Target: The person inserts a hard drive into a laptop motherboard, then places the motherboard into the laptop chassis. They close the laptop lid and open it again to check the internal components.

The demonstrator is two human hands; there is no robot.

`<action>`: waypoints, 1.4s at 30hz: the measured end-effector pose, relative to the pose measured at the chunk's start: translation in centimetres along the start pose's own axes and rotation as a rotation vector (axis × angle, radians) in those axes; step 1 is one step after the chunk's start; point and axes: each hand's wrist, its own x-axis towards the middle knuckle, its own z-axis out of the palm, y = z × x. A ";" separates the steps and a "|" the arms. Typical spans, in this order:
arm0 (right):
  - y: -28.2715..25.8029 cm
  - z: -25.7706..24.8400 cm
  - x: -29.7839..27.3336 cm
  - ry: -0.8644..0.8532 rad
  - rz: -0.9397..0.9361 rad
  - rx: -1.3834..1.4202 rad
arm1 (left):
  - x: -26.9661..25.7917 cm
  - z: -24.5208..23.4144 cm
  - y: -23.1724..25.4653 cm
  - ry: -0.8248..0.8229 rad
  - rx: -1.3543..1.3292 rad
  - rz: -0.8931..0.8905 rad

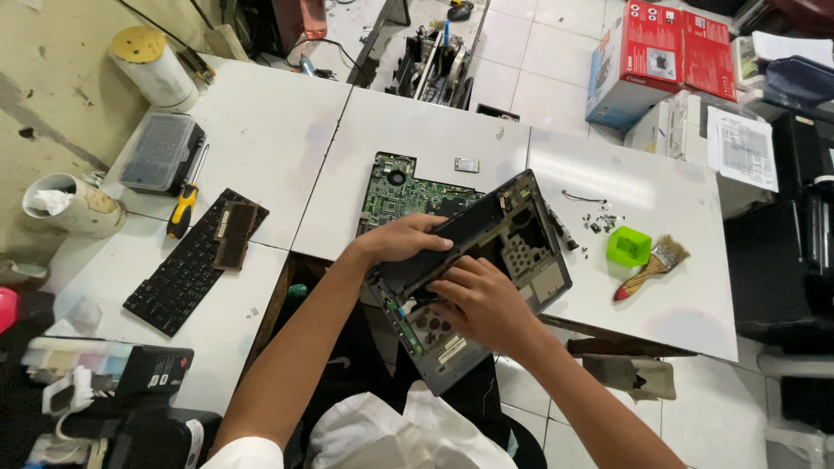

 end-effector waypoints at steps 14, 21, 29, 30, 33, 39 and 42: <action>6.1 -9.4 -1.9 -0.282 0.527 0.418 | 0.1 -4.2 -2.2 -0.063 -0.067 -0.087; 8.9 -8.1 -2.9 -0.220 0.324 -0.002 | -2.1 -0.2 2.5 -0.134 -0.080 -0.050; 8.7 -4.0 -2.9 -0.131 0.238 -0.217 | -3.0 -1.1 1.1 -0.234 -0.068 -0.078; 8.8 -3.8 -3.3 -0.142 0.251 -0.227 | -3.5 -0.1 2.4 -0.251 -0.086 -0.081; 9.1 -4.3 -4.4 -0.087 0.354 -0.019 | -3.6 -1.2 0.0 -0.233 -0.085 -0.126; 11.1 -5.2 -7.9 0.112 0.587 0.213 | -6.4 0.4 2.9 -0.210 -0.083 -0.168; 10.1 -5.5 -8.7 0.077 0.652 0.291 | -7.3 1.0 4.4 -0.193 -0.088 -0.181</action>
